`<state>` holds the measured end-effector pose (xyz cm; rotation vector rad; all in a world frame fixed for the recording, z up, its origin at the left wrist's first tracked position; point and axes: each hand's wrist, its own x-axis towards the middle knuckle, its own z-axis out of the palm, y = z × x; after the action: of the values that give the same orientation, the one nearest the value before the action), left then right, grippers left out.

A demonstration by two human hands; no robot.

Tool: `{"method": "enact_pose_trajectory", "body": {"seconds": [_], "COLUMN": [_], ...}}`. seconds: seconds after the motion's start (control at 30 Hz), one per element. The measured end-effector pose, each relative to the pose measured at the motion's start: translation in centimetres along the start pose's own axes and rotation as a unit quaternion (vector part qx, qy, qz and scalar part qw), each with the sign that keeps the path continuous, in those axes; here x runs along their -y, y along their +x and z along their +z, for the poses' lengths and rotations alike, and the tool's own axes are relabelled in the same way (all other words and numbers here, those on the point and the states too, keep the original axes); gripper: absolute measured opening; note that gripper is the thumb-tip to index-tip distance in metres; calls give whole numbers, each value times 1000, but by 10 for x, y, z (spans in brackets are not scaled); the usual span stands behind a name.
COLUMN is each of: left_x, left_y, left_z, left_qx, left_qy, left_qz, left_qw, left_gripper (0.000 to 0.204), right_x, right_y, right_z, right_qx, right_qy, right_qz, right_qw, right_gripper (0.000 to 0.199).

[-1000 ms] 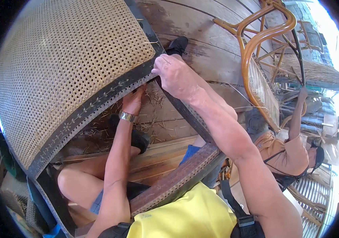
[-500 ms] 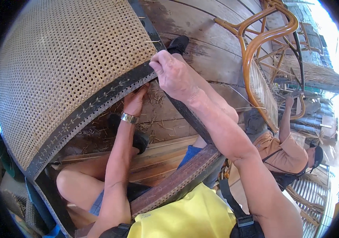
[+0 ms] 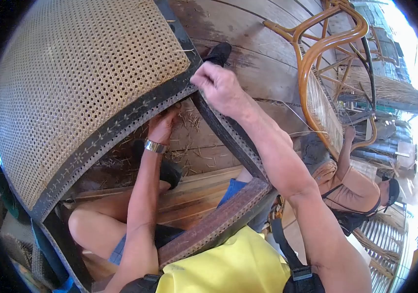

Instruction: Repairing the woven cane seat of a wooden chair using hand tools.

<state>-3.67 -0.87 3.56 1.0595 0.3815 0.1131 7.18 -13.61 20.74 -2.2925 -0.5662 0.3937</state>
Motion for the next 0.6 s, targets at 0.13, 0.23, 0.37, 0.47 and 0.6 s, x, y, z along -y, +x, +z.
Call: {"method": "enact_pose_trajectory", "body": {"seconds": [0.13,0.23,0.37,0.47,0.6], "left_x": [-12,-9,-17,-10,-10], "left_y": [-5,-4,-10,0,-8], "left_z": [7,3,3,1,0], "left_qx": [-27,-16,-4,18,34], "left_qy": [-63,-82,-111,-172,-150], "left_qz": [-96,-70,-103,-121,-145], "left_qw": [993,994,988,977,977], "left_gripper": [14,12,9,9,10], "right_x": [7,-2,-2,-1,-3], "right_y": [-6,4,10,13,-4], "right_z": [5,28,8,-14,-1], "right_qx": [66,15,-119,-231,-26], "right_qy": [0,-142,-159,-106,89], "right_qz": [-29,-164,-138,32,55], "right_qw": [997,976,970,967,994], "right_gripper": [22,21,21,17,9]}}
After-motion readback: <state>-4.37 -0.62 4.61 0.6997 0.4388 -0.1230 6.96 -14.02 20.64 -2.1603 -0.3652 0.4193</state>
